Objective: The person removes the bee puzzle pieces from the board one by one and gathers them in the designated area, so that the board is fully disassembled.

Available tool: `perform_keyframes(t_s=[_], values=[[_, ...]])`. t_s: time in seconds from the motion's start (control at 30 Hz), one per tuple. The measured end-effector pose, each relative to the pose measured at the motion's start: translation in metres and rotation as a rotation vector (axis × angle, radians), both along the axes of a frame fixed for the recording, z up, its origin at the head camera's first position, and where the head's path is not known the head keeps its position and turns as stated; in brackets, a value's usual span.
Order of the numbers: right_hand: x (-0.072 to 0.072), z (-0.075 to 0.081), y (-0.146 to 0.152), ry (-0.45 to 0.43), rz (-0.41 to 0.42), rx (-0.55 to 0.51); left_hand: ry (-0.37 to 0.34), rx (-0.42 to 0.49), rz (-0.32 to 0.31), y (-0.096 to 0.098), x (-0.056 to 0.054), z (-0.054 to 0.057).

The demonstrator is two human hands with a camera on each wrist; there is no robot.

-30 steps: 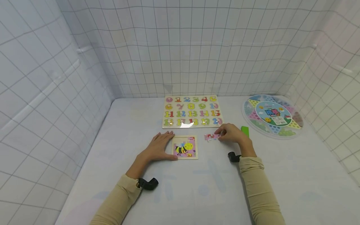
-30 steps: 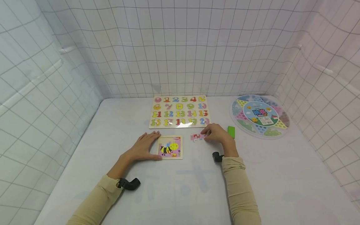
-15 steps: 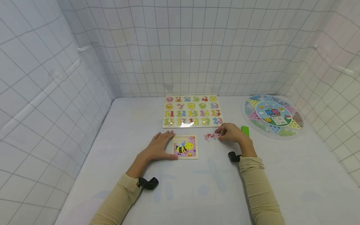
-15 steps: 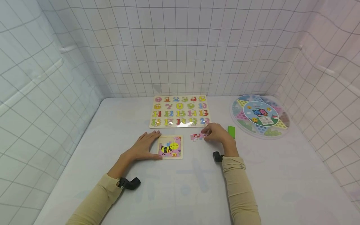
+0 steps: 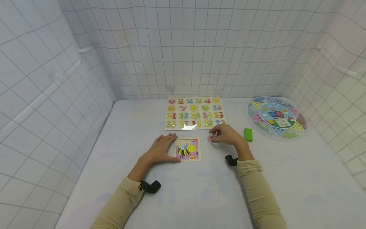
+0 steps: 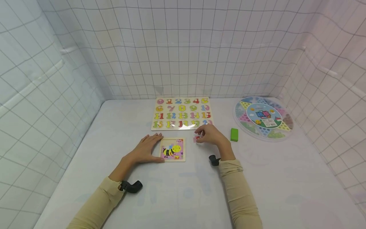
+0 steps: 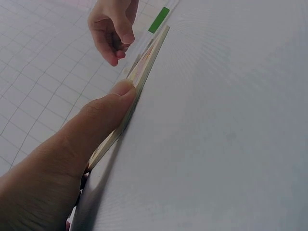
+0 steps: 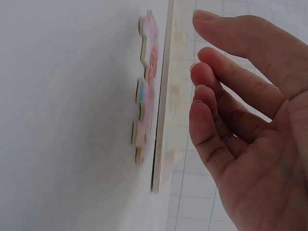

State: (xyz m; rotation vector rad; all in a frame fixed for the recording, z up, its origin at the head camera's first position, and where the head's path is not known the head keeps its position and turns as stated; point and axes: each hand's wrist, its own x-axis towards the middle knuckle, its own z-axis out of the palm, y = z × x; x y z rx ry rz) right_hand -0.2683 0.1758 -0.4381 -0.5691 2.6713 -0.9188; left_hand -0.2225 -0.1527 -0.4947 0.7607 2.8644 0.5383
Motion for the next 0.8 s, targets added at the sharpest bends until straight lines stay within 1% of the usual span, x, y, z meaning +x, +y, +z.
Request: perform_keyframes(t_s=[0.13, 0.3, 0.6, 0.8], values=[[-0.001, -0.002, -0.012, -0.029, 0.000, -0.009, 0.000, 0.002, -0.001, -0.001, 0.000, -0.001], [-0.001, -0.001, -0.026, -0.043, 0.010, -0.017, 0.001, 0.006, 0.000, 0.000, 0.000, -0.001], [-0.002, -0.003, -0.045, -0.044, 0.036, -0.003, 0.003, 0.013, 0.001, 0.000, 0.001, 0.001], [-0.002, -0.003, -0.053, -0.023, 0.057, -0.007, 0.002, 0.007, 0.002, 0.000, 0.000, 0.001]])
